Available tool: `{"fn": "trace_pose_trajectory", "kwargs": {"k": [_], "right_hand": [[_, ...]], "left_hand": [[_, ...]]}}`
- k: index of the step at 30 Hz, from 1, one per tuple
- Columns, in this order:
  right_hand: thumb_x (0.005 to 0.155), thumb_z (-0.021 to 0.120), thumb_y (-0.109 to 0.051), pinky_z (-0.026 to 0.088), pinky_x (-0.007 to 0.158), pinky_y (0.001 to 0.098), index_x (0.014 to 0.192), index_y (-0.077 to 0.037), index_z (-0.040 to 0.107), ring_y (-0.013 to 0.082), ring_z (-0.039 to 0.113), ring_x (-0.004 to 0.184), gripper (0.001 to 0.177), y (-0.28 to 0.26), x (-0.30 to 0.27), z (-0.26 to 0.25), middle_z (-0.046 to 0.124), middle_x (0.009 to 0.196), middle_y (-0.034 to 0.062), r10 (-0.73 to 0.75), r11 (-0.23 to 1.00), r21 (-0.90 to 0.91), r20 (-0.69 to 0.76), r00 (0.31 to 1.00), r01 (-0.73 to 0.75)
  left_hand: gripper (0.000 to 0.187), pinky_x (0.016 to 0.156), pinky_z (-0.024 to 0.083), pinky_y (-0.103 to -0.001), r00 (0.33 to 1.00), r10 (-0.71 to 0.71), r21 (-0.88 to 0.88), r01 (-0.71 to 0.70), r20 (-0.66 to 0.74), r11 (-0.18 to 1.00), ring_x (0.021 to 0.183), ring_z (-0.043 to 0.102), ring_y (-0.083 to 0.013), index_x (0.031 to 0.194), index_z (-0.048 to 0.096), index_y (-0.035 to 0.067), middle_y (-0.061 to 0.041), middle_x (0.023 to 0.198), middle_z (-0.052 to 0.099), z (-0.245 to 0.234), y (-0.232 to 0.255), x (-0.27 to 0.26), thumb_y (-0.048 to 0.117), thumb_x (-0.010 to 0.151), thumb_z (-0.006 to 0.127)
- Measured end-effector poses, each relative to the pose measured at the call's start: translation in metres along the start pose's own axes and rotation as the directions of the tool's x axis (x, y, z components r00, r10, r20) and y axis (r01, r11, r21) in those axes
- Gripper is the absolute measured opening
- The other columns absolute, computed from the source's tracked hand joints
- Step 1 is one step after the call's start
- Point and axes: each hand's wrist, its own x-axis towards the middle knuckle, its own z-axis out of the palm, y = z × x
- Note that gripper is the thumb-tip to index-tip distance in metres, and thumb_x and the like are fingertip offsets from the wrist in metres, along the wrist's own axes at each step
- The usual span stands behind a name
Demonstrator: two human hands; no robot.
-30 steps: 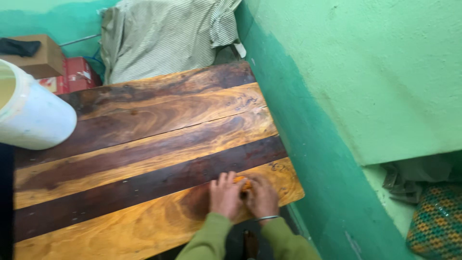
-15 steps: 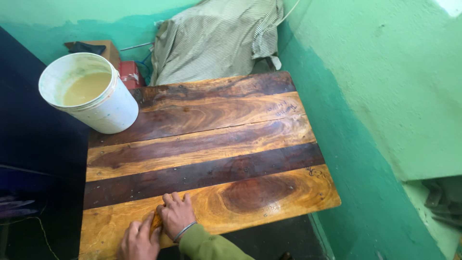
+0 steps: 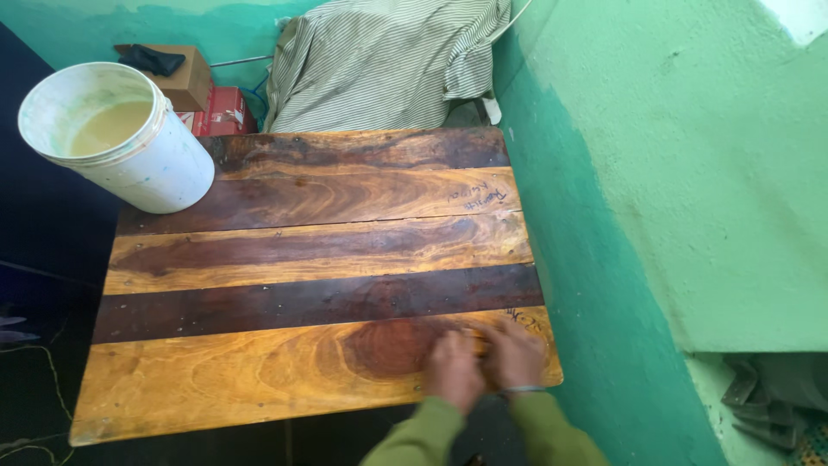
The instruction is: The person dips an orange cloth into a white bucket of liquid, wrings it out, and wipes the surface of a wooden table. They repeat this process several times, moving the bucket as needed to reach different areas of the table.
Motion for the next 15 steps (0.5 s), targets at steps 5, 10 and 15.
{"fn": "trace_pose_trajectory", "kwargs": {"k": [5, 10, 15], "right_hand": [[0.084, 0.068, -0.024, 0.047, 0.084, 0.0475, 0.114, -0.029, 0.076, 0.0255, 0.068, 0.098, 0.031, 0.088, -0.038, -0.021, 0.068, 0.098, 0.0022, 0.255, 0.962, -0.122, 0.061, 0.965, -0.246], [0.086, 0.069, -0.029, 0.056, 0.081, 0.046, 0.115, -0.021, 0.075, 0.0345, 0.069, 0.09, 0.03, 0.092, -0.068, 0.004, 0.067, 0.101, 0.0077, 0.364, 0.924, -0.152, 0.07, 0.929, -0.351], [0.078, 0.075, -0.031, 0.057, 0.072, 0.0498, 0.098, -0.015, 0.076, 0.0369, 0.071, 0.083, 0.026, 0.047, -0.095, 0.051, 0.071, 0.092, 0.012, 0.254, 0.967, -0.034, 0.021, 0.967, -0.253]], "left_hand": [[0.051, 0.097, 0.044, -0.051, 0.926, 0.024, -0.067, 0.002, 0.377, 0.998, 0.123, 0.053, -0.0356, 0.13, 0.062, 0.002, -0.018, 0.122, 0.058, 0.037, 0.082, 0.015, 0.004, 0.08, 0.067], [0.044, 0.099, 0.034, -0.058, 0.939, 0.136, -0.118, -0.103, 0.315, 0.988, 0.126, 0.047, -0.0368, 0.127, 0.068, 0.015, -0.016, 0.13, 0.056, 0.022, 0.067, 0.004, 0.015, 0.083, 0.072], [0.049, 0.099, 0.034, -0.056, 0.914, 0.216, -0.115, -0.187, 0.344, 0.976, 0.129, 0.047, -0.0345, 0.122, 0.075, 0.02, -0.011, 0.123, 0.059, -0.034, 0.01, -0.02, 0.008, 0.074, 0.07]]}}
